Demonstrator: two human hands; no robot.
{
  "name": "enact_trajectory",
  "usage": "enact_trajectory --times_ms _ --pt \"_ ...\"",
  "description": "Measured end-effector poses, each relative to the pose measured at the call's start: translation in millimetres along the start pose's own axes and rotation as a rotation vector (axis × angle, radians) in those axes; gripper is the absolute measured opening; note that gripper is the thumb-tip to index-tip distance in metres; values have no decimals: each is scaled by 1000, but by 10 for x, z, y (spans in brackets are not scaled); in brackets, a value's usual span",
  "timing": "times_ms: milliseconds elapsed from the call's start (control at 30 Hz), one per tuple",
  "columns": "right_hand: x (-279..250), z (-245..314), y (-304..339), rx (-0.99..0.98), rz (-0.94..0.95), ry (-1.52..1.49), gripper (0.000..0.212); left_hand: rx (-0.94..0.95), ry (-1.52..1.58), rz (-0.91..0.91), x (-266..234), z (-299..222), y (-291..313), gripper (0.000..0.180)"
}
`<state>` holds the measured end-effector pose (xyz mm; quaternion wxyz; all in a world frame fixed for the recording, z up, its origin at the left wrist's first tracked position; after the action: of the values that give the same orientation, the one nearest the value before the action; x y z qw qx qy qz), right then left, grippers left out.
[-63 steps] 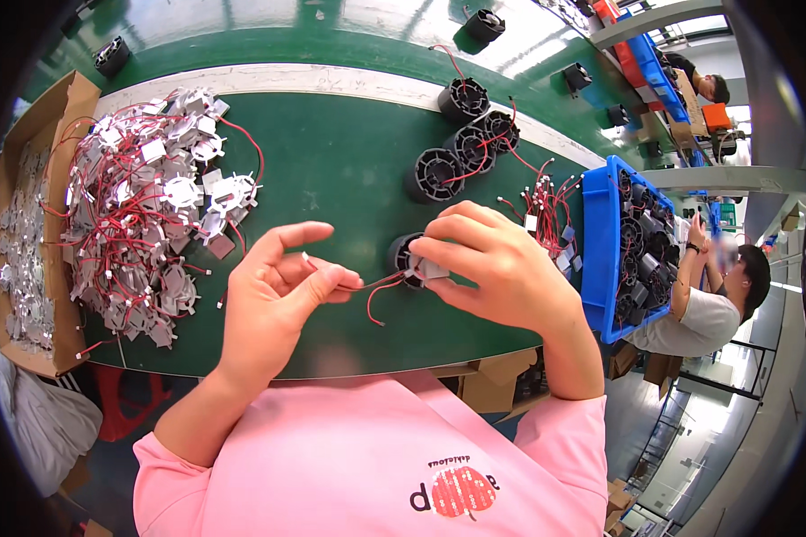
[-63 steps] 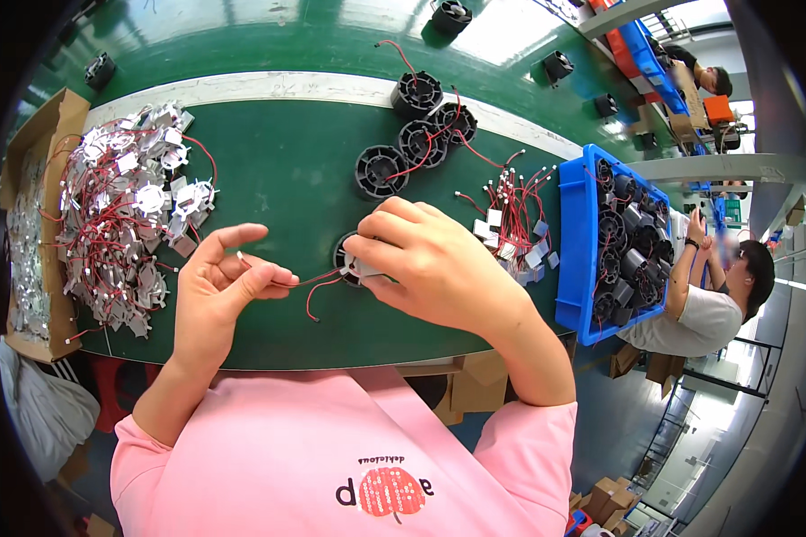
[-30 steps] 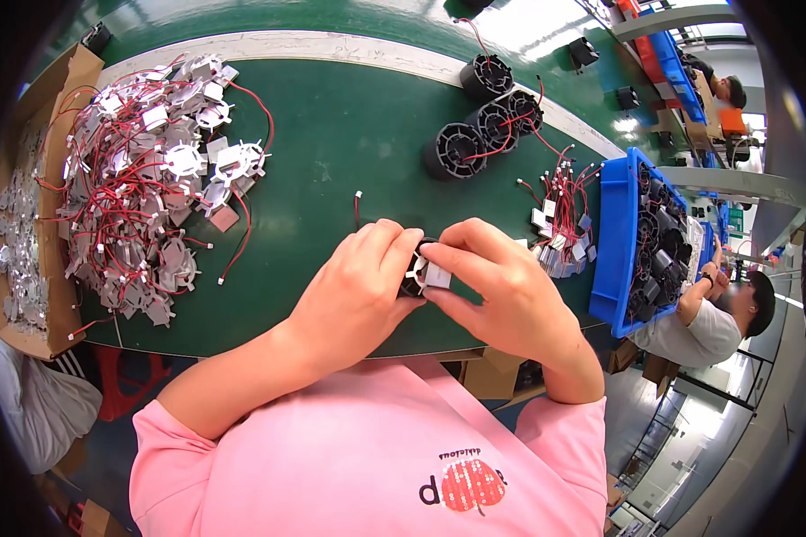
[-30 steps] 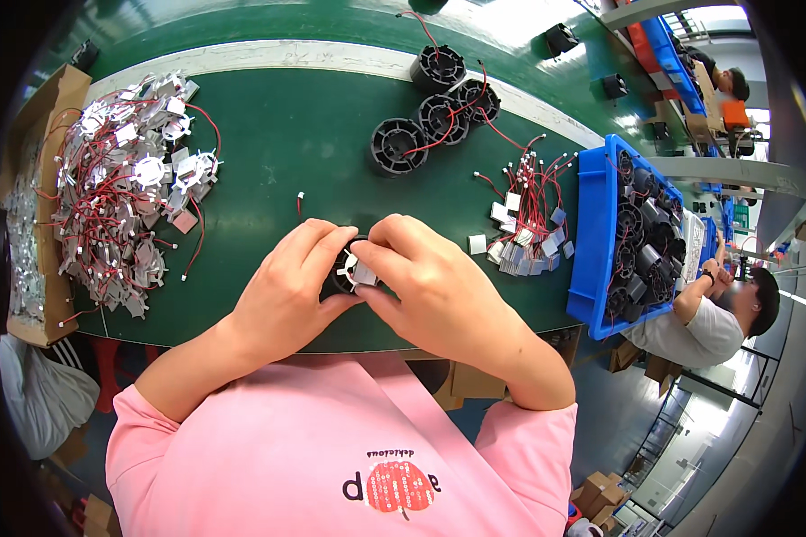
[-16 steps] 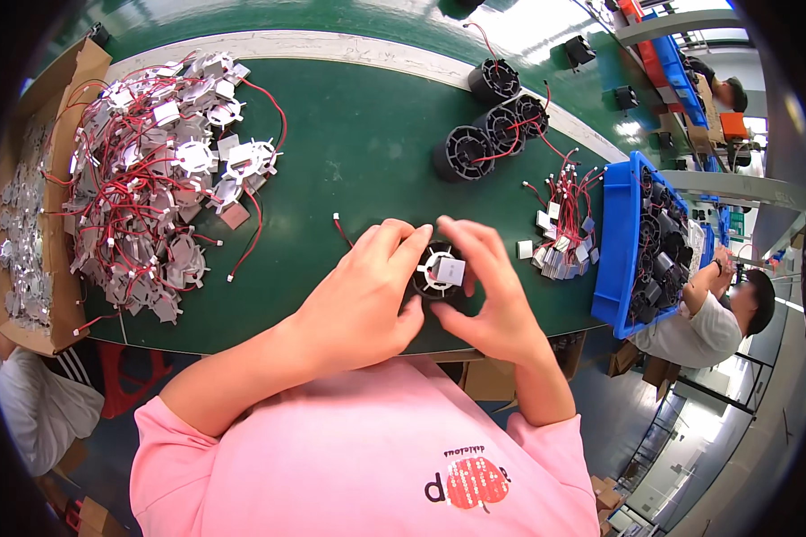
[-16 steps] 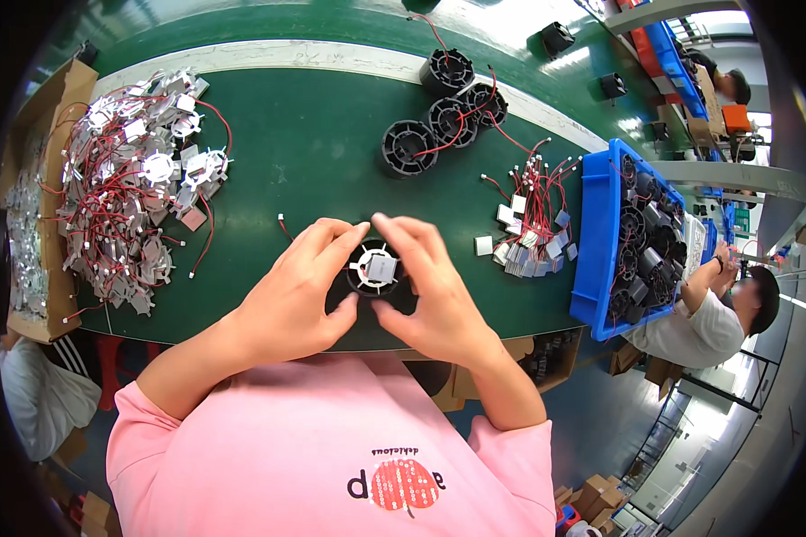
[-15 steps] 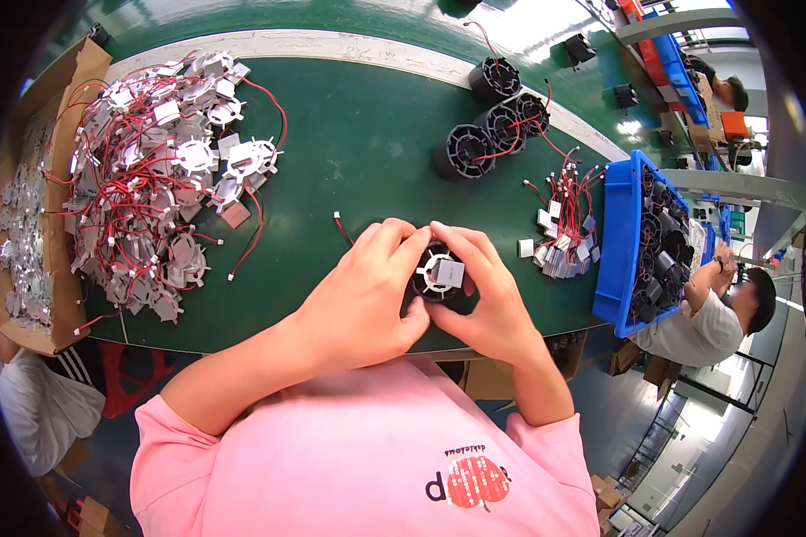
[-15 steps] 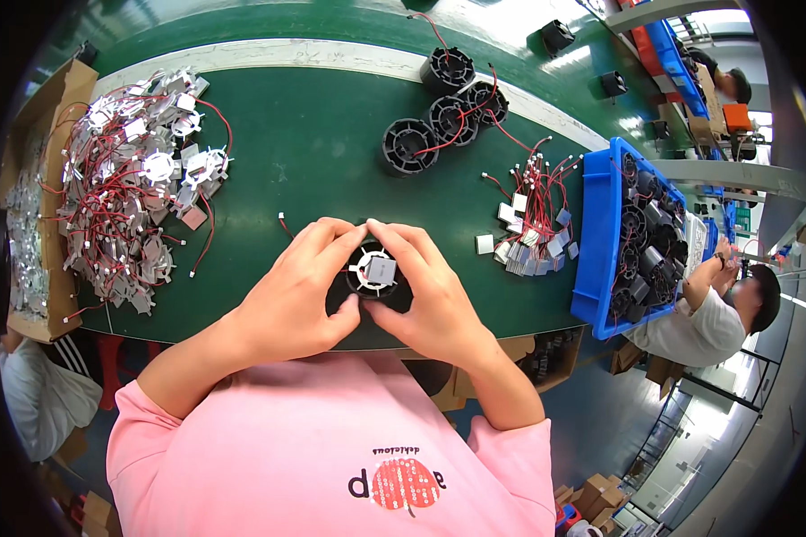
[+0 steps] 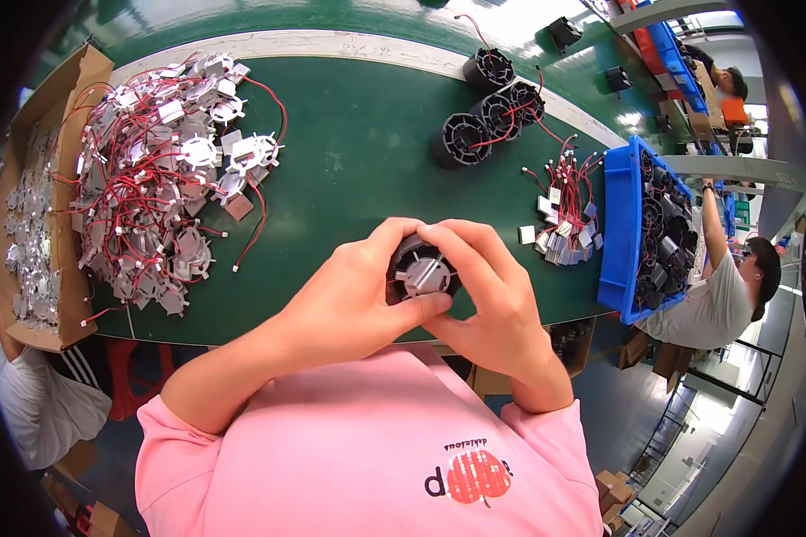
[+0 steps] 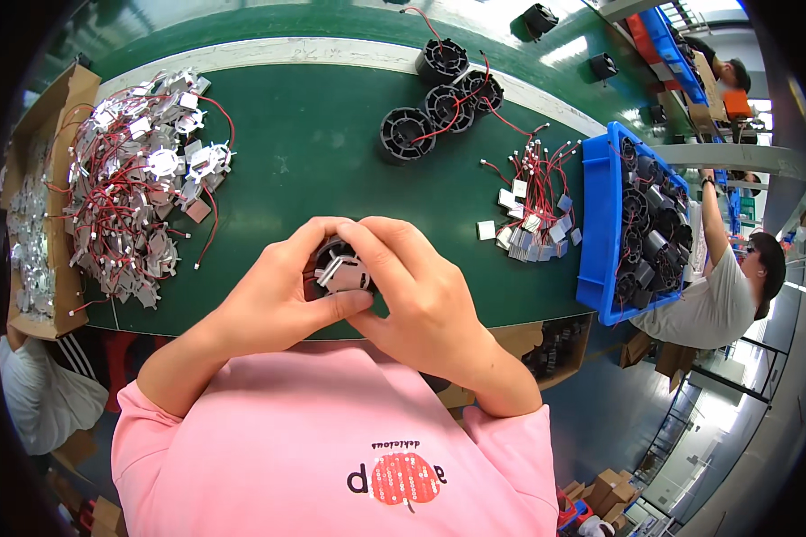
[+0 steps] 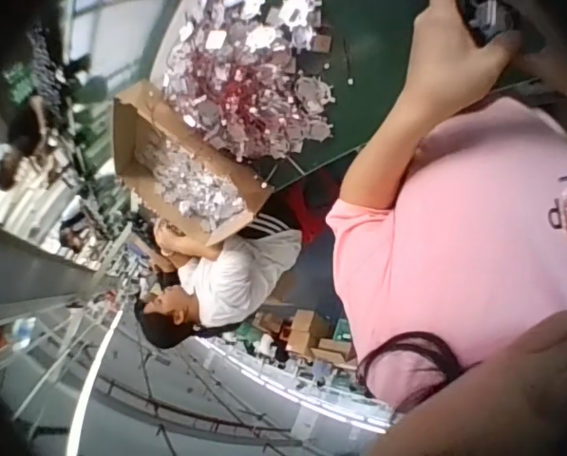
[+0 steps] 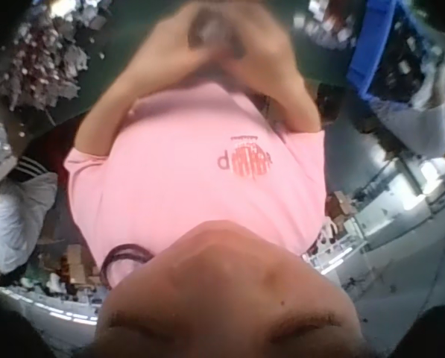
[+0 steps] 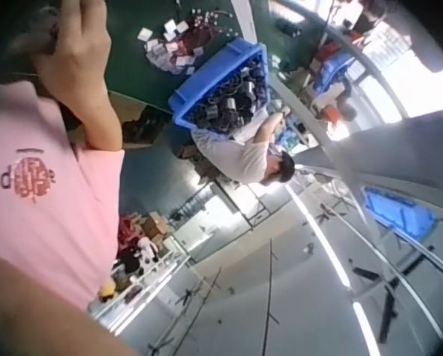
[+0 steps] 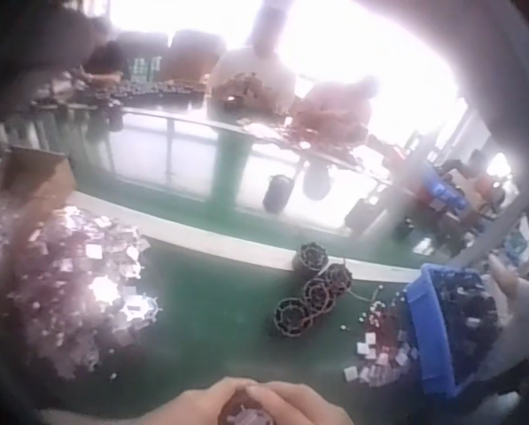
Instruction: Assembling small electronic components with wires into a plastic housing.
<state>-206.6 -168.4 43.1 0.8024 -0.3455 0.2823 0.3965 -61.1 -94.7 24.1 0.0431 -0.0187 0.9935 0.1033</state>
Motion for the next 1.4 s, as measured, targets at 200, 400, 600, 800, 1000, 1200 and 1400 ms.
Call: enact_trajectory --times_ms 200,400,600,800,1000,1200,1400 --pt "-23 99 -37 -52 -7 19 71 -122 248 51 -45 -18 49 39" --pt "52 168 -45 -50 -38 22 70 -80 155 22 -85 -123 120 35" --pt "5 181 -125 5 -35 -63 65 -123 253 27 -132 -157 121 30" --pt "-192 196 -164 81 14 -156 61 46 -100 -56 -344 -236 262 20" --pt "-200 282 -164 229 -12 -276 61 368 -149 -53 -400 -323 329 10" --pt "-234 372 -173 84 49 -204 61 432 -195 -178 -436 -381 394 9" --pt "-305 418 -168 4 -47 -217 62 617 -357 -234 -402 -227 455 17"
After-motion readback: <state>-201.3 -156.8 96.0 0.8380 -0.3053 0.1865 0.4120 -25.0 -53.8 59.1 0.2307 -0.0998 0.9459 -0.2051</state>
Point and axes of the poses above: each hand's wrist, its own y-axis away from the middle knuckle, its own x-axis out of the palm, z = x × y, the point moved 2 cm from there along -y, towards the middle knuckle, and after that the axes turned 5 degrees about -x, right-handed, at the moved point
